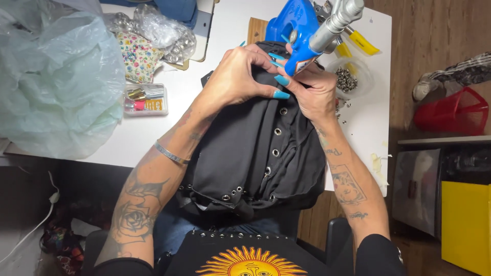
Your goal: Attaching metal eyelets to a black fabric garment using a manual press
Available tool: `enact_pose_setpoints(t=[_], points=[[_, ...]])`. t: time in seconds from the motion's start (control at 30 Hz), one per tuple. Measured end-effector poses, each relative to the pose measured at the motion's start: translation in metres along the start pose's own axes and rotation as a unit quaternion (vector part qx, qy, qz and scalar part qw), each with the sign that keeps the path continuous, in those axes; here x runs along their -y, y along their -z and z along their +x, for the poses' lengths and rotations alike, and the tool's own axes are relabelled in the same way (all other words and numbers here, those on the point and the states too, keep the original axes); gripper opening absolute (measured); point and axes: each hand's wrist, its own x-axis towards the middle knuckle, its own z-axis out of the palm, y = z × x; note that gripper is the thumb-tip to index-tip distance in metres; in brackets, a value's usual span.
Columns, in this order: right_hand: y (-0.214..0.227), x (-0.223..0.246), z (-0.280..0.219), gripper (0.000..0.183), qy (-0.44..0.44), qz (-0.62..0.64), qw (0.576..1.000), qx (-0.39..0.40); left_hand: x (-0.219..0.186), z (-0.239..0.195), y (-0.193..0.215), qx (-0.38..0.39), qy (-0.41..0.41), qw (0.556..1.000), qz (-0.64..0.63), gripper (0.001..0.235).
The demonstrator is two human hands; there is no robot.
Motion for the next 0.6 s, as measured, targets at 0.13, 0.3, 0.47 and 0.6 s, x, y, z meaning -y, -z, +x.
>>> enact_pose_setpoints(t=[0.13,0.3,0.47,0.6], points=[[0.005,0.004,-0.001,0.01,0.018,-0.049,0.999,0.017,0.004,0.003,0.002,0.009,-0.005,1.0,0.015,0.037],[0.003,0.01,0.002,0.014,-0.123,0.075,0.99,0.003,0.004,0.003,0.004,0.025,0.015,1.0,-0.001,0.039],[0.004,0.015,0.002,0.015,-0.156,0.075,0.985,0.001,0.003,0.004,0.004,0.03,0.024,0.999,-0.004,0.04],[0.001,0.011,0.004,0.012,-0.236,0.187,0.953,-0.042,0.002,0.004,0.004,0.028,0.023,0.999,-0.005,0.038]])
